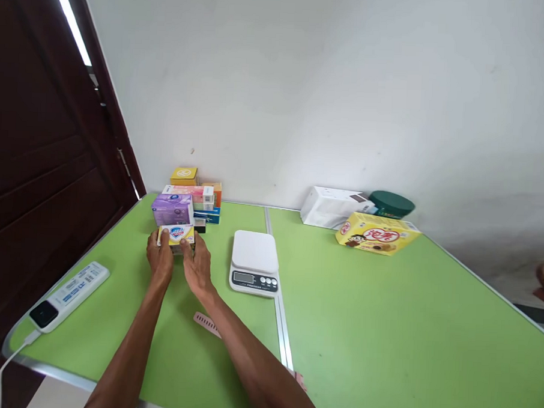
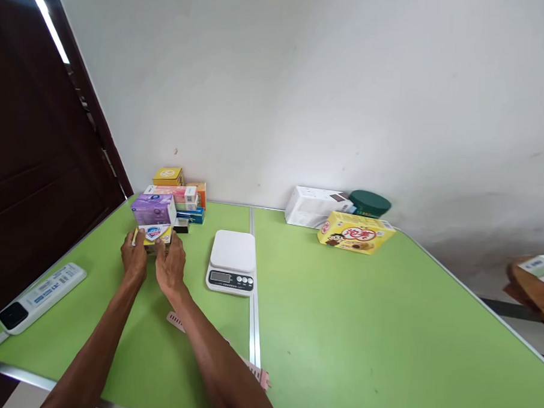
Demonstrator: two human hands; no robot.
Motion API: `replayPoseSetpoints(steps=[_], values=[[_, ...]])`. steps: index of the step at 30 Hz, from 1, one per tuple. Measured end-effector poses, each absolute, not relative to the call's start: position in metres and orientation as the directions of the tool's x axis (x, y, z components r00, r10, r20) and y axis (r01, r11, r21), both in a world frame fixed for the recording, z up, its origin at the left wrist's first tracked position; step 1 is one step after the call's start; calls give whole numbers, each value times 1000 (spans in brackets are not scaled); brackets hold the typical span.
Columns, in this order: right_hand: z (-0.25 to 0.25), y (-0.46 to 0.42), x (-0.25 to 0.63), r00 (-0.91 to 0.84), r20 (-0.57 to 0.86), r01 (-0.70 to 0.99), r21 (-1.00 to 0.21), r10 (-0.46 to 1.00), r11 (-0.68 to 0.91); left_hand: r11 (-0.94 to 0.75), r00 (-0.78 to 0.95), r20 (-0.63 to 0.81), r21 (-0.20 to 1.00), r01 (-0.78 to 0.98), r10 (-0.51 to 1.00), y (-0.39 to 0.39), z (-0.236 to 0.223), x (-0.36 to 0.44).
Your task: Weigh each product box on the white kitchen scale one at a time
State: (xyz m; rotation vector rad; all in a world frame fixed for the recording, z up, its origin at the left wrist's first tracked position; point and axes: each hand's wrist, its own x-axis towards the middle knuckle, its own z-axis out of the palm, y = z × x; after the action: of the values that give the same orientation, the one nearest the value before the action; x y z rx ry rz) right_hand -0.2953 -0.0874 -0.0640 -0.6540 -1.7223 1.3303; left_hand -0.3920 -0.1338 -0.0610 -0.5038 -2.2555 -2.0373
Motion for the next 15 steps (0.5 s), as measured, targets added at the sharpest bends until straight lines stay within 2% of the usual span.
replayPoseSetpoints(steps=[3,6,11,15], values=[[-41,-69,-255,-445,353,-91,-932,823,351,-51,-899,319,947,318,300,-108,-30,-353],[-30,-40,-208,-369,357,-10,-925,858,381,-117,-860,335,942,315,386,-70,-16,-308],[-42,1,-148,-275,284,157,-929,919,334,-41,-832,254,962,270,494,-21,-33,-251],[-55,15,-130,-265,244,197,-933,933,300,30,-826,193,969,246,530,-9,-45,-235]])
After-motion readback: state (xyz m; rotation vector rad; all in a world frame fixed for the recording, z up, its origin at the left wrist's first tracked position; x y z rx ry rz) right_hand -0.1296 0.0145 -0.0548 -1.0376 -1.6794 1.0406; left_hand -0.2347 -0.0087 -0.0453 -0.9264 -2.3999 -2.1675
